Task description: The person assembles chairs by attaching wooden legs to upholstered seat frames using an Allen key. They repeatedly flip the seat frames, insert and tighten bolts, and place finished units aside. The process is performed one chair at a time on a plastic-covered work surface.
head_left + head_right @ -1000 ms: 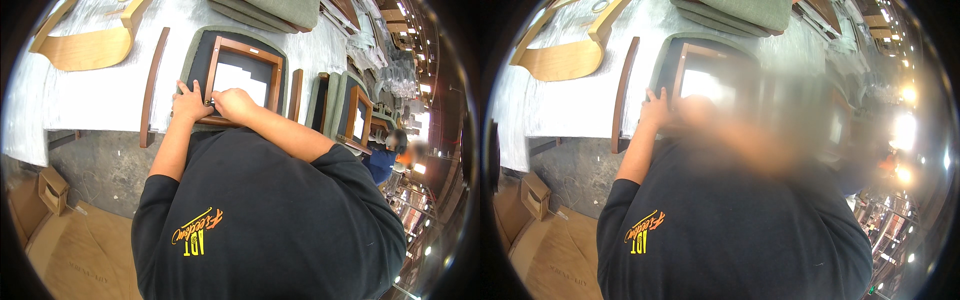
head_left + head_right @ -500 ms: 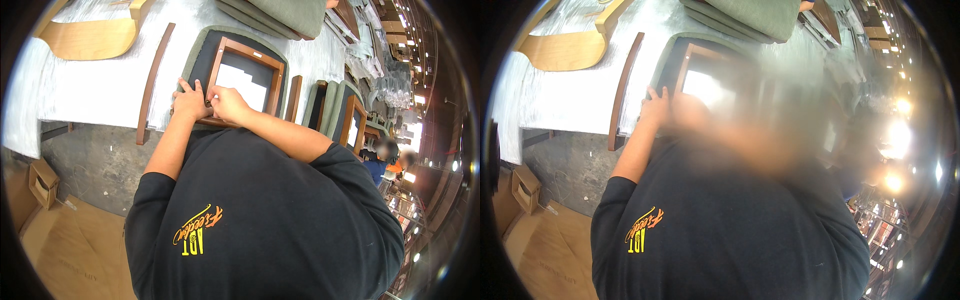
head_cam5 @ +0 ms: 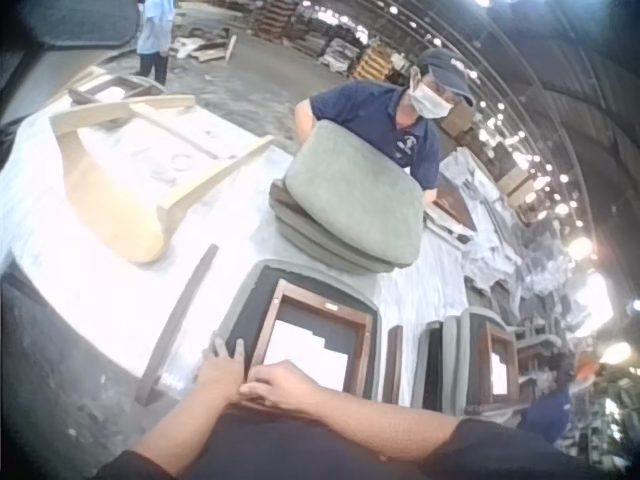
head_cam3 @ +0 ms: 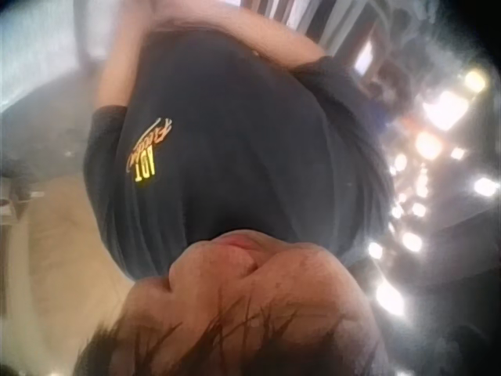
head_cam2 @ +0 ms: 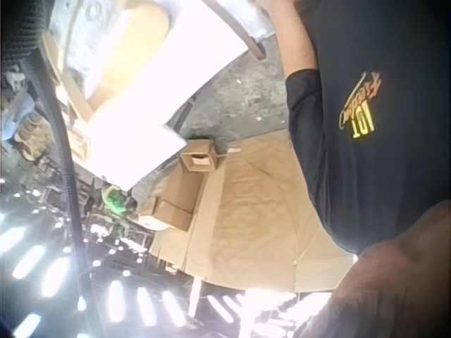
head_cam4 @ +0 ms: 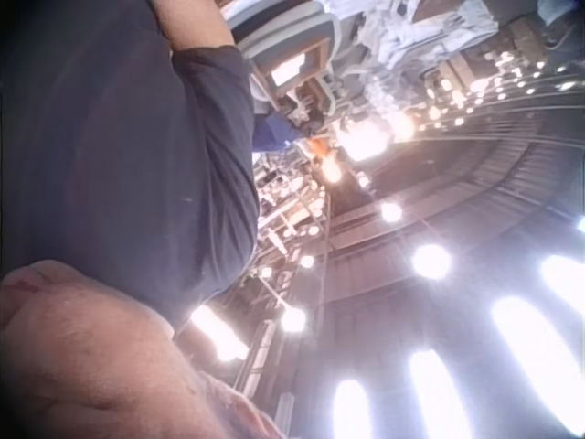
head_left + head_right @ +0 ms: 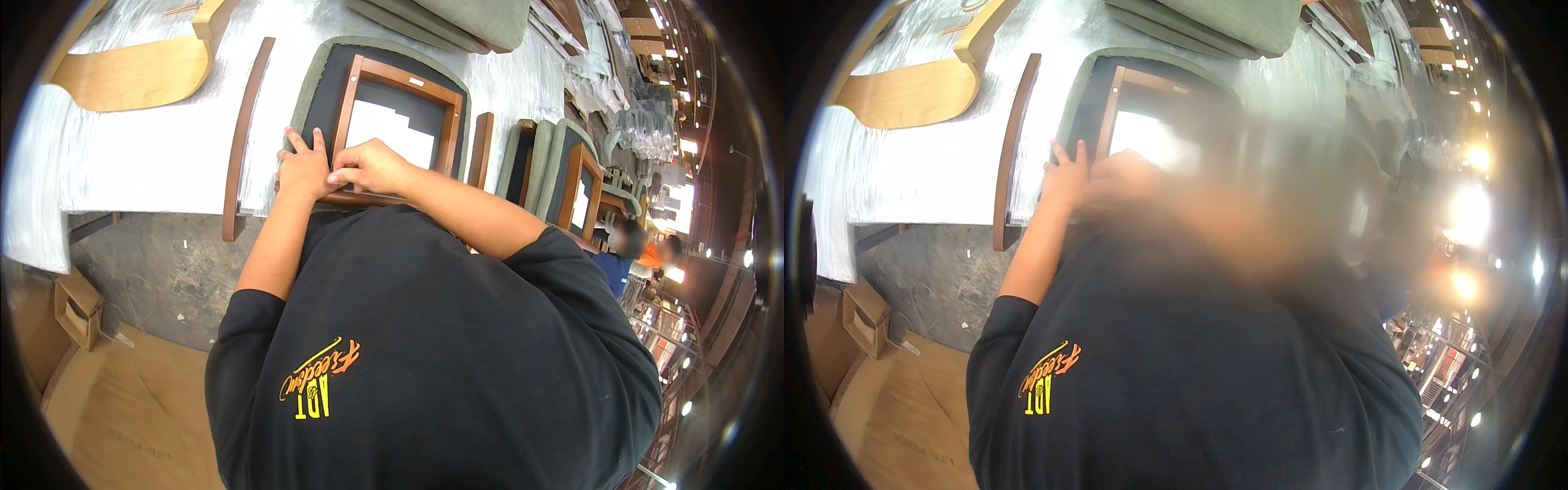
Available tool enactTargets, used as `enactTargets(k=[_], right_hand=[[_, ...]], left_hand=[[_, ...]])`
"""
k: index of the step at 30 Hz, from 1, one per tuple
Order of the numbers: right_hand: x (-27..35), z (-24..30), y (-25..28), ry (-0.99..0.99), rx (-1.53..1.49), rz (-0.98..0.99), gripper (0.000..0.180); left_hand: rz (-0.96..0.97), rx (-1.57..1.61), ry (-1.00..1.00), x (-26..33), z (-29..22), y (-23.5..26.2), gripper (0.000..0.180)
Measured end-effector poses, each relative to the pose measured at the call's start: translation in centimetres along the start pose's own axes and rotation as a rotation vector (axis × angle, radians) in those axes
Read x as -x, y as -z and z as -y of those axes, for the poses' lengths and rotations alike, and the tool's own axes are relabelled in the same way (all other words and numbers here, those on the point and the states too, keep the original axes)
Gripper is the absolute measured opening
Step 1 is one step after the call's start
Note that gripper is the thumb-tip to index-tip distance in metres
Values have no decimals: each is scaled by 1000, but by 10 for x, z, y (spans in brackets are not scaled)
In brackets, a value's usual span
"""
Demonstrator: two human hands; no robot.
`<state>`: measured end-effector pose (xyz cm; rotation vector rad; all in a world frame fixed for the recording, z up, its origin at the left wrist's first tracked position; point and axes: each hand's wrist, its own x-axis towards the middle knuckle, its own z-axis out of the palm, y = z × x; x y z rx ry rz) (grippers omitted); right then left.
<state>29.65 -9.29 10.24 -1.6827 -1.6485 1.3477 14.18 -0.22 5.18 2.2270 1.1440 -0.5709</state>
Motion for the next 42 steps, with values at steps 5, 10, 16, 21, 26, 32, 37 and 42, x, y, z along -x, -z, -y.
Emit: enactTargets(k=[5,10,16,21,26,32,37,42], right_hand=[[-7,22,-18,-64,27,-217,25],[0,31,9,-86,-11,-132,35],[39,-19,81,-228,-433,-714,21],[116,-119,165,-519,-608,-1060,31],[134,-165,164,-450,-702,-1006,30],[132,-176,156,-501,-747,-977,30],[128,-174,152,-430,-732,-1010,31],[122,-167,154,-394,-146,-957,34]], left_hand=[[-28,-38,-47,-2,3,-4,115],[-6,-83,-97,5,-6,8,117],[-3,-35,-10,10,-17,17,117],[3,-69,-14,6,-20,12,118],[8,-76,-38,3,-20,8,120],[13,-83,-52,1,-38,33,99],[-511,109,-531,-41,-97,70,55],[-378,22,-821,-118,-205,60,71]])
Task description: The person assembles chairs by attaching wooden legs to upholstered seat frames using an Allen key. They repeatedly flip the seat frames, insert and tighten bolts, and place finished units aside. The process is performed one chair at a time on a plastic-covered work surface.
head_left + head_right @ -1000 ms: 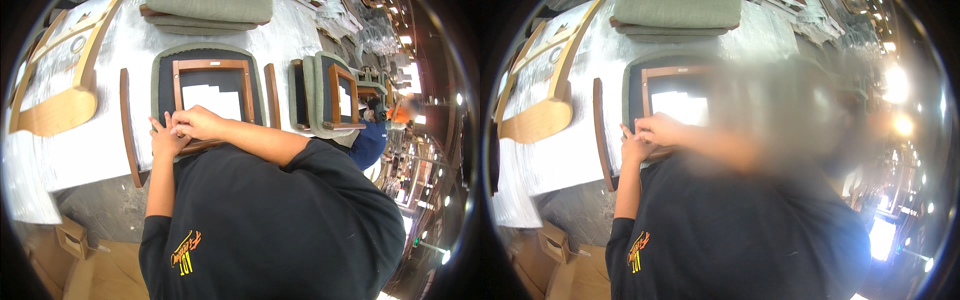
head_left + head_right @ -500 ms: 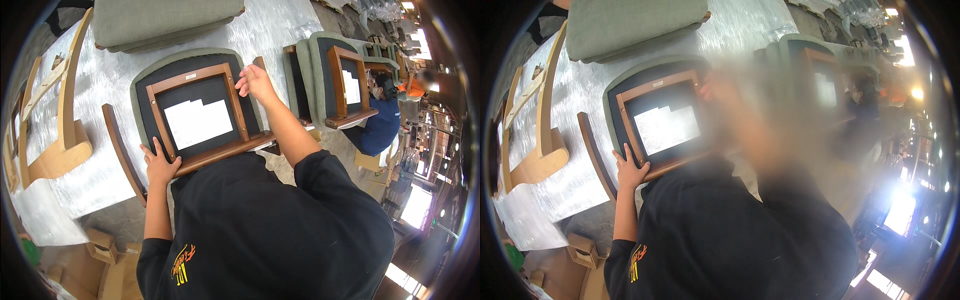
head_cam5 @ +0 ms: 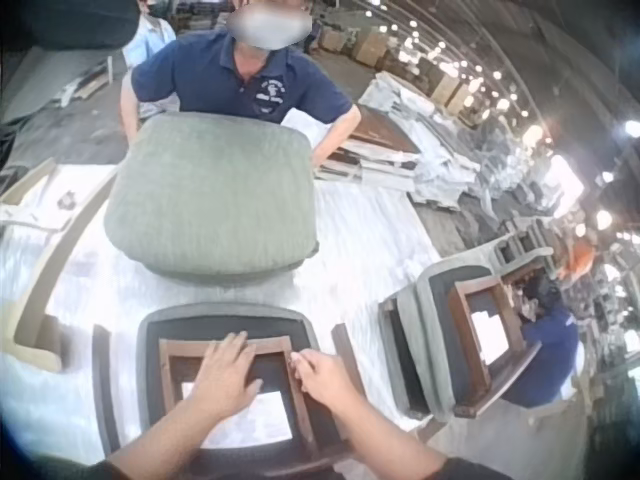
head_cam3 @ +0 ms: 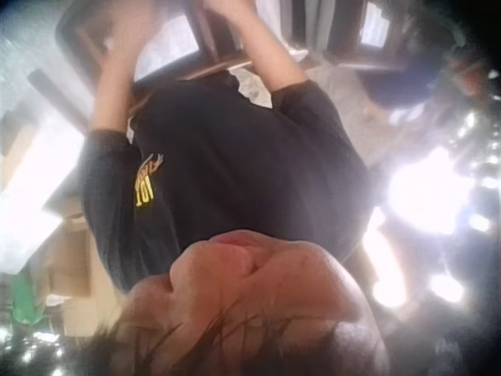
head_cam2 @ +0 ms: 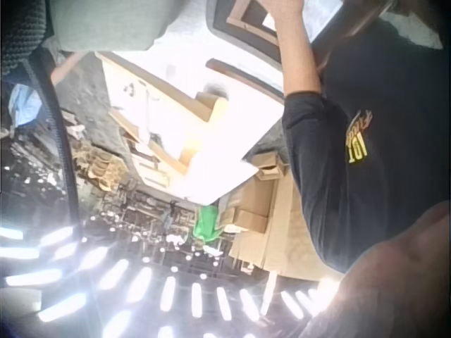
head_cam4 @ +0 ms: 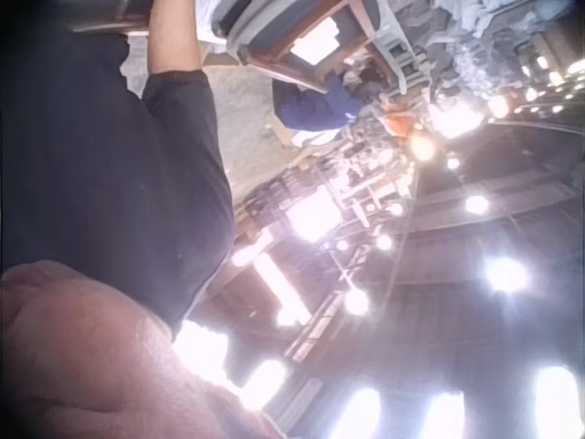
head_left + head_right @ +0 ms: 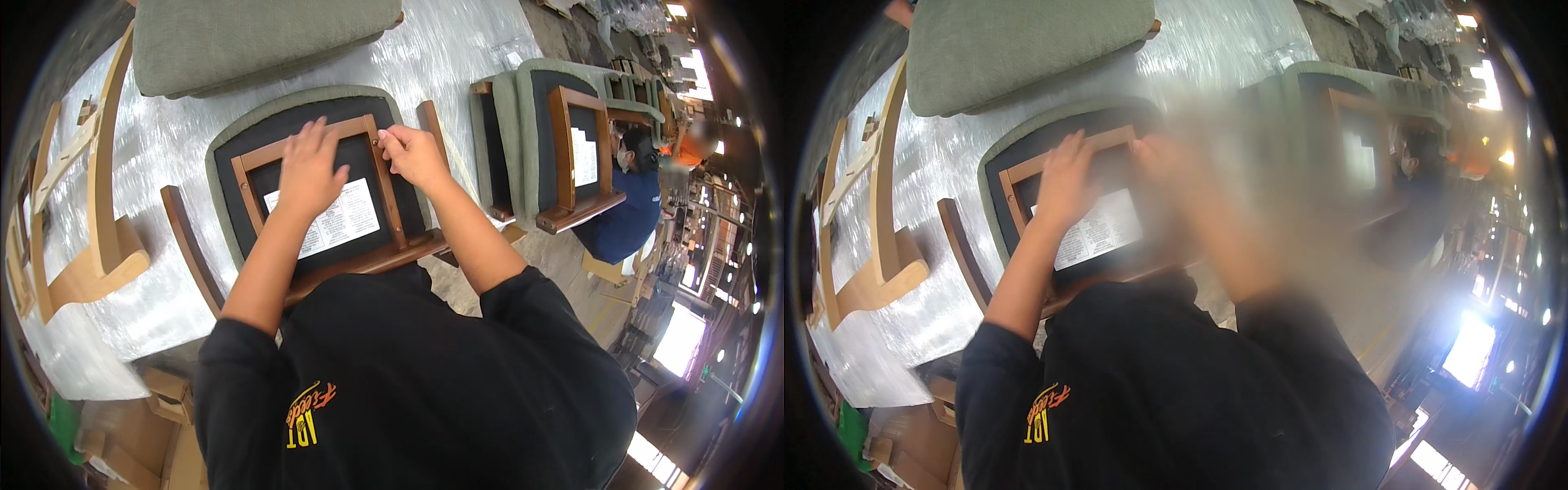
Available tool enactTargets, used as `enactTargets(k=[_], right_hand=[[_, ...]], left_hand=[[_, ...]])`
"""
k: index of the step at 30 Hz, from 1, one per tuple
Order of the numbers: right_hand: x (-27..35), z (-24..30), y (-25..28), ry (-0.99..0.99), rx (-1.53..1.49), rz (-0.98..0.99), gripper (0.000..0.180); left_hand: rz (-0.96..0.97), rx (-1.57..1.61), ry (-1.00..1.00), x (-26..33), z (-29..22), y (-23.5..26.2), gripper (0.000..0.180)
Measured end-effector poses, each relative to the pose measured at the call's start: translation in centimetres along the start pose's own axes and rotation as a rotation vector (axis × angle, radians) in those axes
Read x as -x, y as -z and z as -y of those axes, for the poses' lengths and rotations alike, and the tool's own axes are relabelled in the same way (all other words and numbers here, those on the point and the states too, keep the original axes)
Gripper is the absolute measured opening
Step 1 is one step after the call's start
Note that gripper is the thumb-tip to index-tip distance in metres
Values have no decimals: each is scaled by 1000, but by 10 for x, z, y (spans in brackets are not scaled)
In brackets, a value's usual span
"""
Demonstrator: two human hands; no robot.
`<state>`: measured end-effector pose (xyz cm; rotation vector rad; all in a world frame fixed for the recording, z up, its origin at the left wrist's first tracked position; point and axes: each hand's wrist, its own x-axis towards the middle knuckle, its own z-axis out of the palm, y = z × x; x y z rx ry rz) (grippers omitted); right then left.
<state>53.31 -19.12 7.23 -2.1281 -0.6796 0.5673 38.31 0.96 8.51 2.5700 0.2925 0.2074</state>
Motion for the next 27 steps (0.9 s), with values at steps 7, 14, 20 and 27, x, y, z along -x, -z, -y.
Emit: enactTargets(k=[7,14,20,27], right_hand=[[-12,4,-13,-110,56,-47,35],[-20,9,-8,15,131,3,30],[-35,2,16,463,386,175,23],[-37,14,29,254,271,343,29]], left_hand=[[213,-72,82,-45,-22,-53,107],[132,30,107,-43,-20,-54,103],[151,4,89,-43,-25,-62,70],[-54,126,-4,-53,-22,-97,23]])
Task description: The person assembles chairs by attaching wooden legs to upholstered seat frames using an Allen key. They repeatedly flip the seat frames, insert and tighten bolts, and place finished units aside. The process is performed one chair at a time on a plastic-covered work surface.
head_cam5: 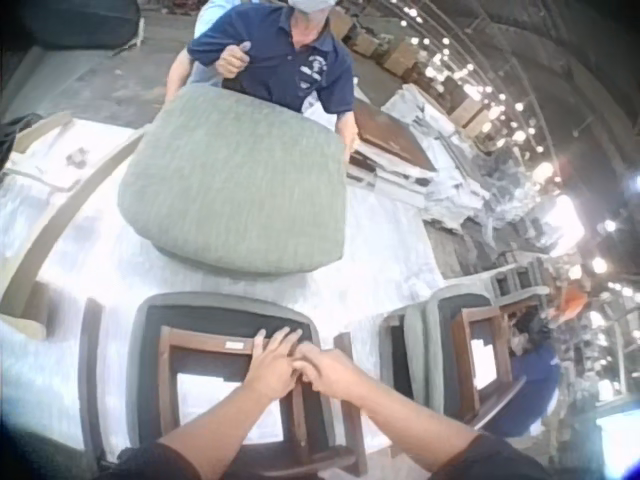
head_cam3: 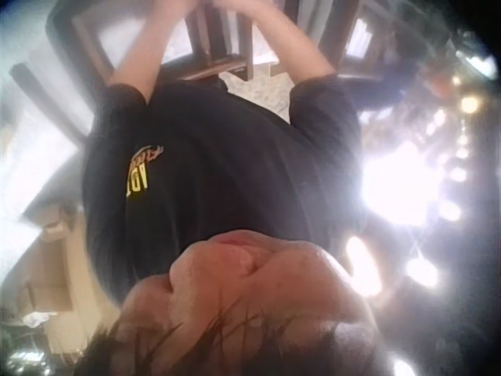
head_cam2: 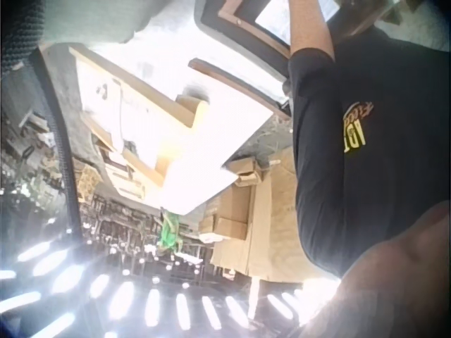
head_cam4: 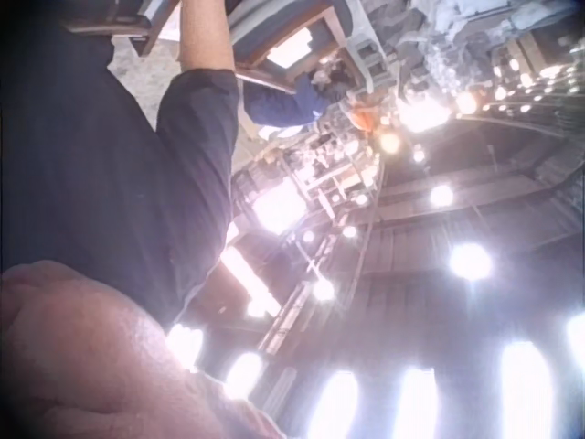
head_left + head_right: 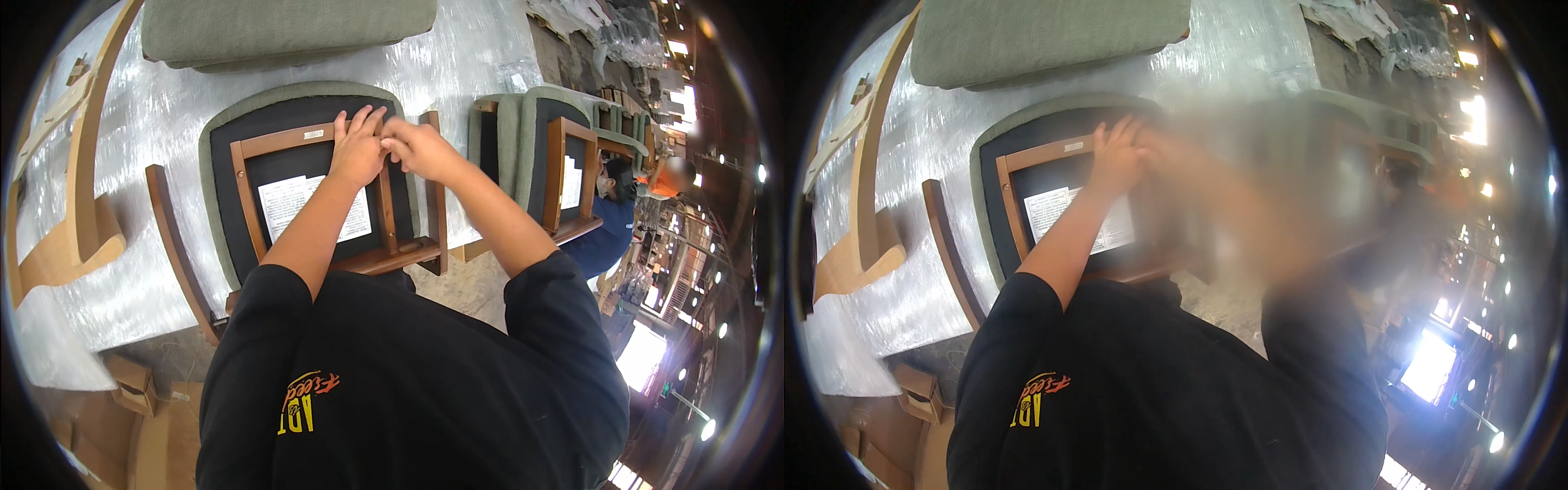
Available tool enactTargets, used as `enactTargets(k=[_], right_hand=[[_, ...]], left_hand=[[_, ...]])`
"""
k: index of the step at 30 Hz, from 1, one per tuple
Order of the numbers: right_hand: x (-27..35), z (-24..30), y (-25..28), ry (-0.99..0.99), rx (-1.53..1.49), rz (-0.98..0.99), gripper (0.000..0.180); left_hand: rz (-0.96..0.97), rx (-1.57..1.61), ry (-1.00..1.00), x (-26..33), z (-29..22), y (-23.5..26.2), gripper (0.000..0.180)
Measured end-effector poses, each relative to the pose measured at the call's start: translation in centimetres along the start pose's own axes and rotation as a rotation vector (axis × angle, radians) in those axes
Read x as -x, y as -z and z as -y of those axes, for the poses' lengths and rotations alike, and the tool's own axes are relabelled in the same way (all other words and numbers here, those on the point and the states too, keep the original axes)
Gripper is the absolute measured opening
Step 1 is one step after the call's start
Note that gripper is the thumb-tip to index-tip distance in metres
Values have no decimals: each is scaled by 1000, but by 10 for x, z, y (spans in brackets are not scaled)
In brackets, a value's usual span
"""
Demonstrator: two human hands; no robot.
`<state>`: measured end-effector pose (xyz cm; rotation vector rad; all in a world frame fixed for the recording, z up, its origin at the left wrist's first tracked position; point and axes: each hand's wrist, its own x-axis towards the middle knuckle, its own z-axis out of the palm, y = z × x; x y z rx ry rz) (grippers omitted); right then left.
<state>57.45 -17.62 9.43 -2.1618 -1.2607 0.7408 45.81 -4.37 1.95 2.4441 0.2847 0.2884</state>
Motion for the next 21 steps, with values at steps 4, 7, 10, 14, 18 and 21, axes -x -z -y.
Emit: enactTargets(k=[4,7,10,14,18,21], right_hand=[[11,25,-9,-614,-377,-72,50],[13,45,-32,-941,-1034,-192,60],[6,57,-45,-972,-1130,-353,52],[0,60,-32,-1035,-1430,-229,40],[-9,44,-17,-1244,-1219,-159,35],[-9,26,-16,-1226,-1156,-123,30]], left_hand=[[30,24,20,3,0,-1,20],[83,-32,10,4,1,4,23],[66,56,17,5,1,4,25],[95,-12,-15,5,5,4,81],[126,96,50,-1,5,13,110],[211,93,74,-7,5,29,110]])
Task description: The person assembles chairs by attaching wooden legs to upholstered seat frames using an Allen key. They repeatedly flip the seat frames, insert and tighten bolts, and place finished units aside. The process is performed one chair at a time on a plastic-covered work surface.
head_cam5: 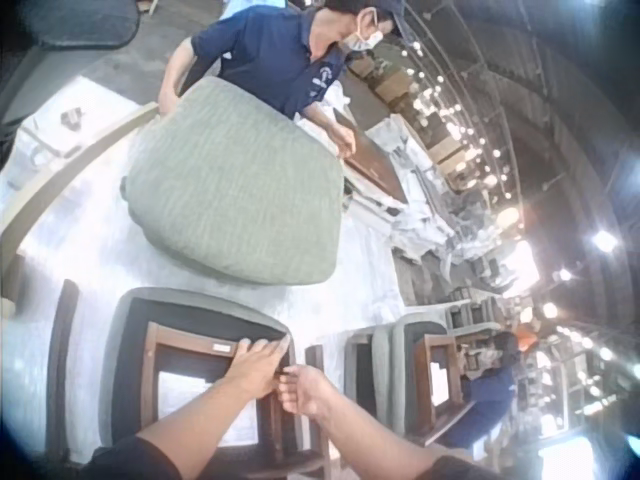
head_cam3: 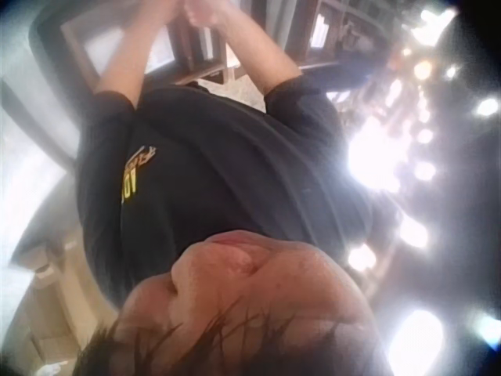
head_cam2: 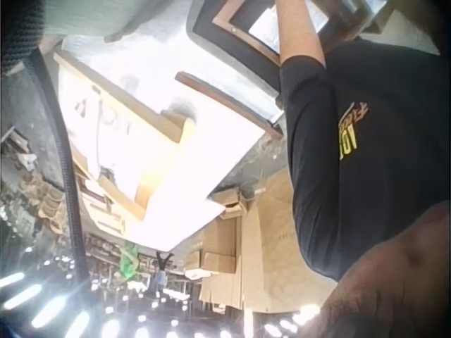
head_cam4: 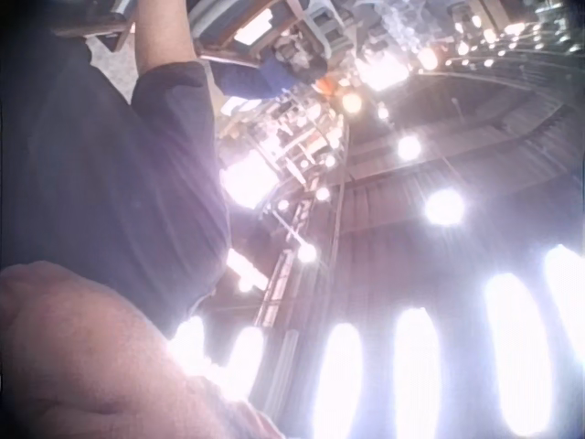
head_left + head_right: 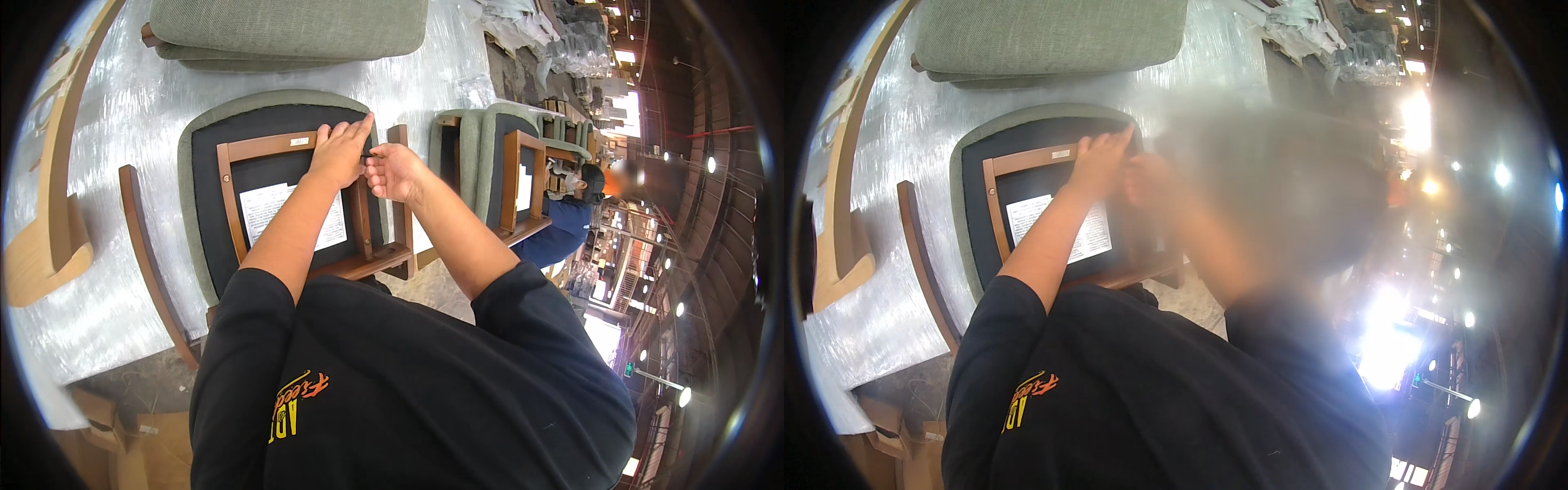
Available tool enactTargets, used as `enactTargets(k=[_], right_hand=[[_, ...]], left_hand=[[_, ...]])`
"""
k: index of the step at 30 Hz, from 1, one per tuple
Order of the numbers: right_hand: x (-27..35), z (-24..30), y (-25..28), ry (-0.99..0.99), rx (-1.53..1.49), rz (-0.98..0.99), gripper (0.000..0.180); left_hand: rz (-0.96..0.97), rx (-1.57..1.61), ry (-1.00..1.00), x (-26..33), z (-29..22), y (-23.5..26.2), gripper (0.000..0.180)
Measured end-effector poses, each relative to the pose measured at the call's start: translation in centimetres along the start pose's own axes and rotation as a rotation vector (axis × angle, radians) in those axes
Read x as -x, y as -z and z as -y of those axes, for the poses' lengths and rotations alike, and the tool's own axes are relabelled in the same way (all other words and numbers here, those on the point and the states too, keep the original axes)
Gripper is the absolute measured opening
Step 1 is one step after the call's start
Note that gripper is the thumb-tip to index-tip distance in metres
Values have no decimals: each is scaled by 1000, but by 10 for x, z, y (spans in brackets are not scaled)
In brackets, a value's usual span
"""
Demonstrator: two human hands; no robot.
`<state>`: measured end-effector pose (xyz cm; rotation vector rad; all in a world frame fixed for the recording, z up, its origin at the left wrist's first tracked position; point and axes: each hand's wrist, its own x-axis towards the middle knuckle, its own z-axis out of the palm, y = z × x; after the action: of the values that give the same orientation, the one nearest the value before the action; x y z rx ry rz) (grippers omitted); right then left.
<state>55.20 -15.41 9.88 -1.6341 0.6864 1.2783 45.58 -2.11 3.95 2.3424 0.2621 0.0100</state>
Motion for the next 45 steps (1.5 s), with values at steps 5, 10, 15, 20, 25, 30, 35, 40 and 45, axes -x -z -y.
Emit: enactTargets(k=[5,10,15,20,25,30,35,40,45], right_hand=[[0,-3,2,508,912,73,27],[22,23,-10,107,935,-70,31],[18,19,-6,313,1020,38,33],[13,7,-4,157,790,-97,33],[26,0,-14,241,725,-117,37],[35,17,-22,414,1019,-82,49],[49,30,-19,564,1598,-214,29],[53,34,-5,678,1836,-208,26],[54,34,0,845,1817,-237,22]], left_hand=[[218,66,24,-16,5,29,92],[324,-165,-85,-35,14,39,82],[444,-393,-206,-64,9,37,86],[714,-576,-370,-101,-17,25,91],[716,-630,-477,-114,-12,21,85],[783,-615,-509,-127,-16,33,82],[831,-594,-473,-134,-13,27,96],[597,-342,-466,-115,16,16,92],[307,-285,-274,-90,16,23,98]])
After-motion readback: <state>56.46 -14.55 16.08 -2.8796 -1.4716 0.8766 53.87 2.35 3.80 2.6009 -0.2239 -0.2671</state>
